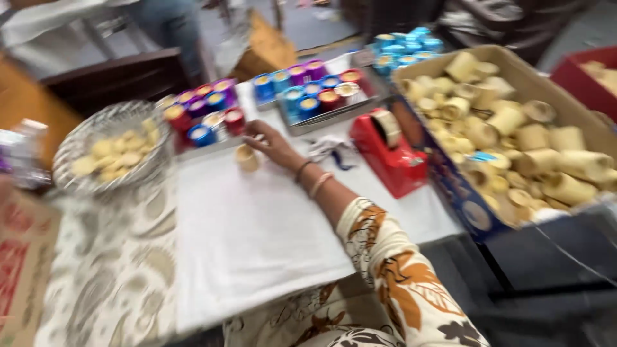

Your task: The person places small round items into colorful foil cups and arranges them on a tray. They then pick up a piece of red foil, cut it with scissors, and wrap it around a small cylindrical object.

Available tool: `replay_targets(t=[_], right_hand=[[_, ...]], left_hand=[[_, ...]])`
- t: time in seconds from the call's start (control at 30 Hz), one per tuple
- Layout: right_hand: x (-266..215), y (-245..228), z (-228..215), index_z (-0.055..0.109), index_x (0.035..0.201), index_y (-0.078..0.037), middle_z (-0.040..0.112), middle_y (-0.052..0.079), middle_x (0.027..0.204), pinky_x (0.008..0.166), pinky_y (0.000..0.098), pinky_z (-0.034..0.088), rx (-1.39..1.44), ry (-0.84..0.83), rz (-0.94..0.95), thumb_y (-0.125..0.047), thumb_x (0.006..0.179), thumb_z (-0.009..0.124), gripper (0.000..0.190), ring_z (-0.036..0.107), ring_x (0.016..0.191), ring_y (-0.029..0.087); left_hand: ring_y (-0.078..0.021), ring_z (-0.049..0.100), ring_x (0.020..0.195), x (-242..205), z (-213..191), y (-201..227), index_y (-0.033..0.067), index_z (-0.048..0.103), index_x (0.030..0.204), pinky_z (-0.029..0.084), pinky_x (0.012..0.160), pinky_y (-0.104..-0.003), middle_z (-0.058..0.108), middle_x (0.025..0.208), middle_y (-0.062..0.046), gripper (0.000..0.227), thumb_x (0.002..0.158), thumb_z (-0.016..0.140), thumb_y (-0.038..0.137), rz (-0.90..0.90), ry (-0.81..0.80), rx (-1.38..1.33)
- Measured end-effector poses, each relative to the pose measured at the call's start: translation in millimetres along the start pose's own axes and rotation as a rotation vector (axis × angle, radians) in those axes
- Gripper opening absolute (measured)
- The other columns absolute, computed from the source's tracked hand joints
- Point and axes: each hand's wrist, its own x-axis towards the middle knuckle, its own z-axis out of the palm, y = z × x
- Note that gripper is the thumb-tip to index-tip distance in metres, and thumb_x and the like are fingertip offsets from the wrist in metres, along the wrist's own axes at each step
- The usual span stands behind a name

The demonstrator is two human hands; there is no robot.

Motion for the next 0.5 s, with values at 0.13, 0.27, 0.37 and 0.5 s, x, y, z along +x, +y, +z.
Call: replay_targets(t=[0.13,0.27,0.37,0.5], right_hand=[[16.9,10.5,-0.7,0.061,0.132,-0.008,0.07,0.005,0.114,0.084,0.0284,0.054,0.337,0.098,-0.109,-0.045,0.109,0.053,0.044,0.066,0.101,0.014],[15.4,-35.3,-4.0,0.047,0.141,-0.01,0.068,0.006,0.113,0.074,0.0308,0.059,0.593,-0.037,0.057,-0.047,0.105,0.045,0.052,0.07,0.092,0.016],[15.8,-21.6,-2.2,0.047,0.143,-0.008,0.065,0.004,0.12,0.084,0.0287,0.055,0.582,-0.005,0.002,-0.032,0.106,0.054,0.044,0.065,0.102,0.012],[26.7,11.0,-6.1,0.054,0.136,-0.003,0.065,0.004,0.12,0.086,0.0261,0.052,0.491,0.008,-0.086,-0.014,0.108,0.064,0.032,0.061,0.107,0.007]], left_hand=[[-0.0191,0.052,0.064,25.6,111.8,71.0,-0.0008,0.059,0.075,0.04,0.063,-0.031,0.056,0.071,-0.011,0.025,0.095,0.073,0.001,0.134,-0.01,-0.072],[-0.0199,0.047,0.058,38.1,230.0,100.7,-0.0009,0.05,0.071,0.038,0.059,-0.032,0.049,0.067,-0.011,0.03,0.092,0.072,0.0,0.116,-0.009,-0.285],[-0.0215,0.044,0.058,41.9,285.1,100.2,-0.0019,0.047,0.071,0.038,0.059,-0.033,0.047,0.067,-0.013,0.031,0.091,0.072,0.0,0.111,-0.002,-0.33],[-0.0247,0.043,0.056,32.6,316.5,90.7,-0.0014,0.046,0.068,0.036,0.056,-0.037,0.047,0.07,-0.017,0.032,0.085,0.074,-0.001,0.101,0.077,-0.225]])
